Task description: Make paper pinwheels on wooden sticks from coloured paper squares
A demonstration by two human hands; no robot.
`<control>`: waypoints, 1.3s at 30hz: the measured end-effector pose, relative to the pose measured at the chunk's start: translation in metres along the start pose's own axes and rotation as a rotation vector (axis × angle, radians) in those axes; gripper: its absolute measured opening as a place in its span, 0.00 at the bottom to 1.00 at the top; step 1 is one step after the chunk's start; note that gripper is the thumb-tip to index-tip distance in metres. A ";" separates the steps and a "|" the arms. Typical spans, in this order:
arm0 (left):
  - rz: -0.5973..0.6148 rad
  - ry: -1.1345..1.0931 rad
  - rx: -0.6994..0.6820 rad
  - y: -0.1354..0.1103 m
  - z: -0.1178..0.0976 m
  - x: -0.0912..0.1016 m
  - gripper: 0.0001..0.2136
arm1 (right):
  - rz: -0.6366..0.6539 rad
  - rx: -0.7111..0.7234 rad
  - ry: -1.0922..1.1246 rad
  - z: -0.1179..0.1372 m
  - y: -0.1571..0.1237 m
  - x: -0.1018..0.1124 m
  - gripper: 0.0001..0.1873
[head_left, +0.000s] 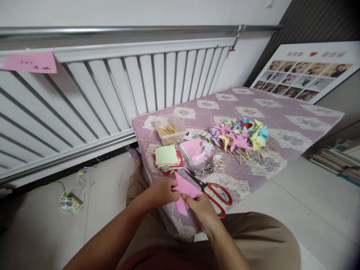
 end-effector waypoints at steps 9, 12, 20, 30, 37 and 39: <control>-0.214 -0.273 -0.010 -0.003 0.005 0.000 0.03 | -0.139 -0.038 0.162 -0.024 0.011 0.000 0.08; -0.533 -0.618 0.066 -0.012 0.017 -0.008 0.10 | -0.169 -0.038 0.287 -0.021 0.012 -0.001 0.11; -0.424 -1.038 0.217 -0.027 0.019 -0.063 0.14 | -0.137 -0.066 0.452 -0.017 0.012 -0.007 0.12; -0.446 -1.118 0.239 -0.004 0.015 -0.064 0.10 | -0.136 -0.019 0.452 -0.016 0.006 -0.013 0.11; -0.468 -1.169 0.273 -0.005 0.008 -0.052 0.10 | -0.066 0.025 0.340 -0.020 0.009 -0.004 0.15; -0.473 -1.253 0.251 -0.003 0.007 -0.045 0.11 | -0.090 0.131 0.233 -0.023 0.010 0.008 0.13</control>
Point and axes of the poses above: each hand's wrist, its own y-axis towards the middle knuckle, its own x-axis out of the back of the hand, z = x × y, the point moved 2 cm from there along y, towards the middle knuckle, and after that the axes turned 3 degrees about -y, right-handed, at the moved point
